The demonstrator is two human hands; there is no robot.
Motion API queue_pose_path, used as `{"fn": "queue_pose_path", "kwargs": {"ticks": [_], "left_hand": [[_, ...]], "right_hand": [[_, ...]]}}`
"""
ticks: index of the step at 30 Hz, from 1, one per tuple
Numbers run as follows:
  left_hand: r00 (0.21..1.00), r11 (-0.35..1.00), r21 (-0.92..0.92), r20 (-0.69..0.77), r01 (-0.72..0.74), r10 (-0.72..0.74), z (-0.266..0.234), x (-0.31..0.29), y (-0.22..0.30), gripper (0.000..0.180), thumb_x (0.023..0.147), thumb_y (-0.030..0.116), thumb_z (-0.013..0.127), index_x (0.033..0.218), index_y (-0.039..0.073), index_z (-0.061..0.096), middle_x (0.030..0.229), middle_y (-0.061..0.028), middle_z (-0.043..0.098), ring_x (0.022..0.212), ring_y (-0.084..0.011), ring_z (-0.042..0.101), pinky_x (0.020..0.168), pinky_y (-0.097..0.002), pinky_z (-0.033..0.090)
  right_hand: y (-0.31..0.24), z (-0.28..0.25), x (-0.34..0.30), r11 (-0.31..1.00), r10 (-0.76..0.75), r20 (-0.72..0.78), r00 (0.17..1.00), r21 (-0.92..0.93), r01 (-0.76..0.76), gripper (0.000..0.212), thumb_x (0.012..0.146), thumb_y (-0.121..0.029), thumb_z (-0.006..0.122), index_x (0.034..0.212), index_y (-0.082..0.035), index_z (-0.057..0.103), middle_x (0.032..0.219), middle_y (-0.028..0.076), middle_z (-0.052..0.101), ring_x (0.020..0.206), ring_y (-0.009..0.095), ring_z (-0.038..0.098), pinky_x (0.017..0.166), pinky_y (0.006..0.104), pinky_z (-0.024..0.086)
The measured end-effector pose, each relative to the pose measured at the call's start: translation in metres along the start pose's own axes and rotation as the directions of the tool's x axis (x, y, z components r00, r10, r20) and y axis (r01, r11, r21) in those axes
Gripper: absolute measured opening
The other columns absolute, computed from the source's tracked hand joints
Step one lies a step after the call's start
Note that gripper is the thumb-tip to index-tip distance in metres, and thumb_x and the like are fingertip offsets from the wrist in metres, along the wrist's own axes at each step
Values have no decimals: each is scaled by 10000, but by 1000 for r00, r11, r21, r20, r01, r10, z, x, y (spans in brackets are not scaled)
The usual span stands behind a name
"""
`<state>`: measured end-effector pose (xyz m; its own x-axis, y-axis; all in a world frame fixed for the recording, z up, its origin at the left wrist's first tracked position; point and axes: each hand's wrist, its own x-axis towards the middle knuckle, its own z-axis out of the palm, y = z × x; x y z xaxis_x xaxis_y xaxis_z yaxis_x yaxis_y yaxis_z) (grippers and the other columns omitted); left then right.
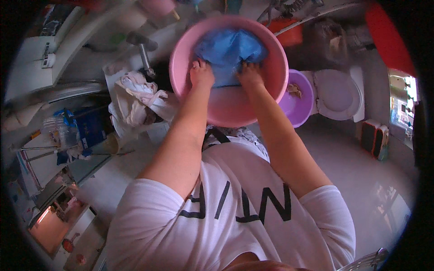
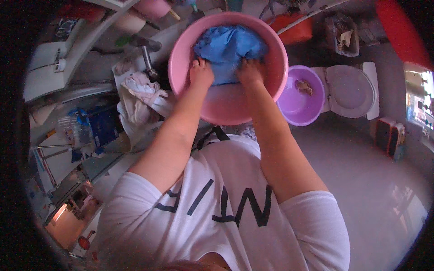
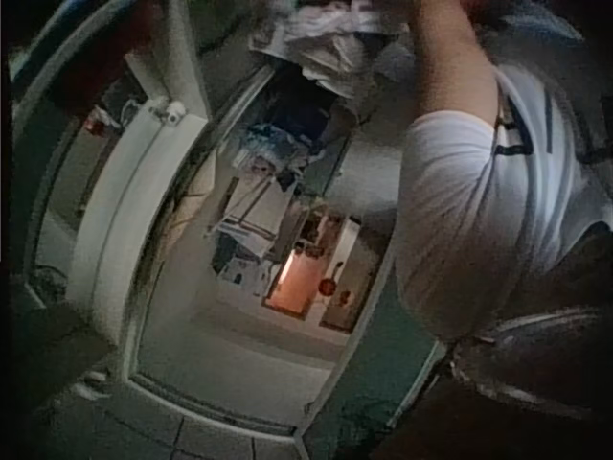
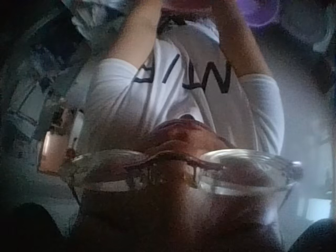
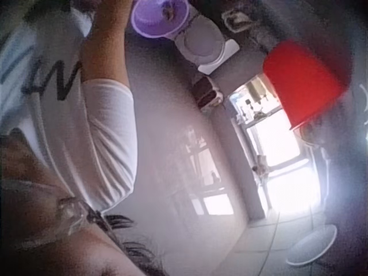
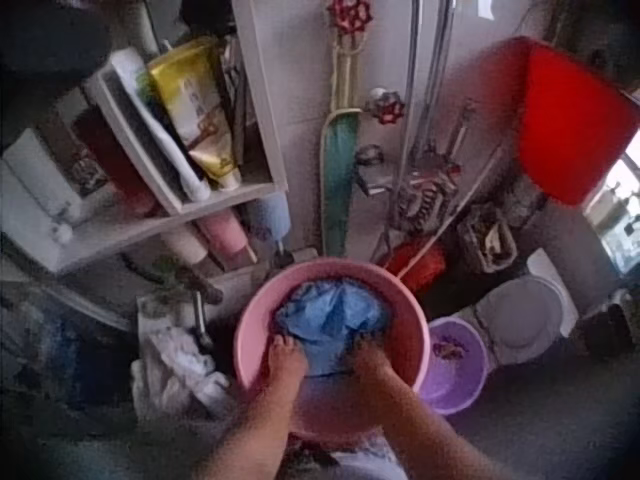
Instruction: The person washes clothes in a pink basin by hand, rubbing and wringing a blue garment in soapy water.
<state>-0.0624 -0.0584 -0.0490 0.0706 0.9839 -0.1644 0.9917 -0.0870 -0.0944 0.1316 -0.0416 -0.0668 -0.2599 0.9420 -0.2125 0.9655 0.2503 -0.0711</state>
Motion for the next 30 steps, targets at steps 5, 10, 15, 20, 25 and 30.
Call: {"fn": "queue_pose_path", "kwargs": {"ticks": [5,10,15,20,25,30], "left_hand": [[879,987,10,453,159,-146,-11,-16,9,613,796,282,589,1311,12,396,1404,-176,279,1173,-366,446,934,-399,435],[733,997,11,677,76,-64,-87,-34,12,614,781,253,665,1311,54,429,1338,-153,437,1213,-318,455,976,-409,408],[757,955,-273,599,-115,262,-90,17,-66,540,591,332,796,1017,29,660,1029,-156,653,909,-284,634,801,-373,502],[816,915,-366,468,-171,339,-232,24,-87,735,643,364,755,1244,8,524,1227,-170,558,1099,-240,555,948,-321,419],[891,815,-557,271,-163,363,-330,-2,-120,588,703,270,744,1225,71,564,1105,-95,617,965,-146,583,863,-297,459],[856,696,-521,-153,-494,493,-441,-34,-99,444,832,153,637,1247,70,504,1107,-80,595,988,-162,565,879,-294,447]], "right_hand": [[-38,-47,-38,979,171,376,911,-172,-113,693,788,-375,620,1323,-14,368,1423,218,240,1259,391,320,949,464,430],[-37,-122,-75,963,-67,614,787,-167,212,548,776,-423,635,1203,-87,575,1307,137,473,1219,327,429,907,436,462],[-8,-191,-36,985,-165,664,729,80,150,654,595,-436,772,1081,-24,625,999,164,647,942,262,621,801,347,508],[16,-291,-28,938,-334,335,881,213,275,549,660,-310,731,1106,-16,603,966,162,654,874,237,637,759,344,513],[-27,-397,-34,941,-330,129,935,127,315,362,736,-254,677,1009,-24,620,927,118,647,817,215,622,751,336,503],[-29,-477,-32,584,-368,-243,898,691,426,279,758,-254,659,960,-64,626,852,93,635,762,214,616,700,348,504]]}}
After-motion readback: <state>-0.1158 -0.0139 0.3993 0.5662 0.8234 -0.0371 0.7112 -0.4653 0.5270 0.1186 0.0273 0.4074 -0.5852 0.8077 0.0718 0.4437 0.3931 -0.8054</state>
